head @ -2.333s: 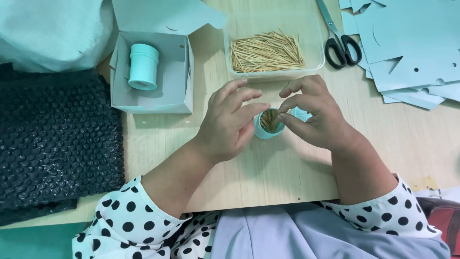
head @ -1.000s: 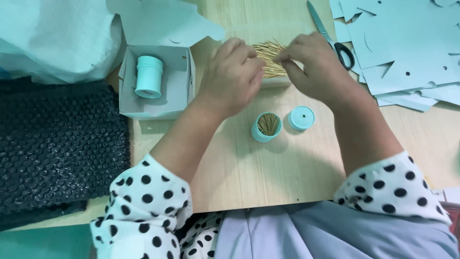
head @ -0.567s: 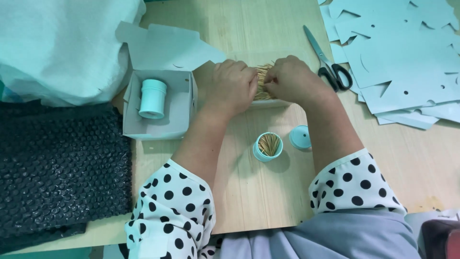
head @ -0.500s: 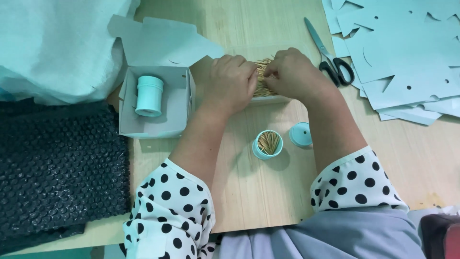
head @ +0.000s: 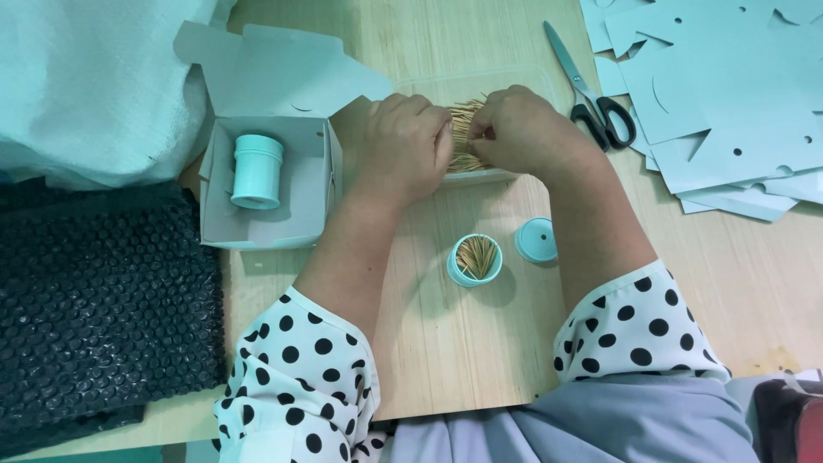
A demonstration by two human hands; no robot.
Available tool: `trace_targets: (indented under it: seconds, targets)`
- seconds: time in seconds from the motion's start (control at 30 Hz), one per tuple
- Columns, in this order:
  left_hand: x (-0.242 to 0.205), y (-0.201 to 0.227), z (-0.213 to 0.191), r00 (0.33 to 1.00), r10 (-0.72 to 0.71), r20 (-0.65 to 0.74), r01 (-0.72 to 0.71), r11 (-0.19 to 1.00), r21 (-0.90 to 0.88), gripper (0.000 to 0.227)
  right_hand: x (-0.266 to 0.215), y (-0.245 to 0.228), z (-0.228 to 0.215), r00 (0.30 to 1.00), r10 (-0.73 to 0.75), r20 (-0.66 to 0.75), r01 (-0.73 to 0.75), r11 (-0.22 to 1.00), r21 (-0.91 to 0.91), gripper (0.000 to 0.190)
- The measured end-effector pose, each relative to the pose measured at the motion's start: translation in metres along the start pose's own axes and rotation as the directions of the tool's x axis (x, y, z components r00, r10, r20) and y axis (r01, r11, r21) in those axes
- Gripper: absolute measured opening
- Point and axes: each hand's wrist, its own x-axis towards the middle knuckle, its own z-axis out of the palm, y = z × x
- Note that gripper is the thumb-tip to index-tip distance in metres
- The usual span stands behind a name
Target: The person repeatedly picks toothpicks from a clear plastic container and places them into a small light-blue cylindrical container. The person continues this process until the small container is full.
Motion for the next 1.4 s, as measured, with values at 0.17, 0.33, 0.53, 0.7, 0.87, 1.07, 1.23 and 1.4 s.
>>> trace_targets:
  seconds: [0.17, 0.33, 0.53, 0.7, 0.87, 1.07, 1.23, 1.4]
  targets:
    - [0.0, 0.0, -0.002, 1.0, 0.014, -0.018, -0.014, 1.0, -0.02, 0.031, 0.002, 0.004, -0.001, 0.997, -0.065, -0.045, 0.068, 0.996, 0.055, 0.023]
    - [0.0, 0.005, -0.003, 0.999, -0.038, -0.035, 0.037, 0.999, -0.035, 0.032, 0.0, 0.014, -0.002, 0.976, -0.153, -0.154, 0.179, 0.968, 0.177, 0.019]
    - [0.001, 0.009, 0.008, 0.983, -0.088, -0.163, 0.071, 0.991, -0.11, 0.041, 0.002, 0.028, 0.004, 0.95, -0.129, -0.283, 0.237, 0.889, 0.391, 0.009]
    - [0.009, 0.023, -0.008, 0.915, -0.404, -0.011, 0.328, 0.758, -0.563, 0.054, -0.003, 0.032, -0.001, 0.883, -0.208, -0.422, 0.384, 0.838, 0.389, 0.004]
    - [0.018, 0.041, -0.028, 0.731, -0.626, 0.272, 0.498, 0.216, -0.84, 0.087, -0.008, 0.027, -0.002, 0.8, -0.325, -0.504, 0.523, 0.79, 0.32, 0.005]
    - [0.015, 0.034, -0.009, 0.784, -0.585, 0.21, 0.388, 0.197, -0.9, 0.021, -0.009, 0.021, 0.002, 0.778, -0.349, -0.522, 0.563, 0.756, 0.334, 0.009]
    - [0.016, 0.038, -0.017, 0.77, -0.612, 0.177, 0.379, 0.216, -0.9, 0.012, -0.008, 0.02, 0.002, 0.737, -0.402, -0.543, 0.622, 0.718, 0.313, 0.009]
    - [0.016, 0.033, -0.015, 0.757, -0.62, 0.206, 0.4, 0.19, -0.897, 0.014, -0.006, 0.027, -0.002, 0.775, -0.336, -0.535, 0.572, 0.734, 0.367, 0.006]
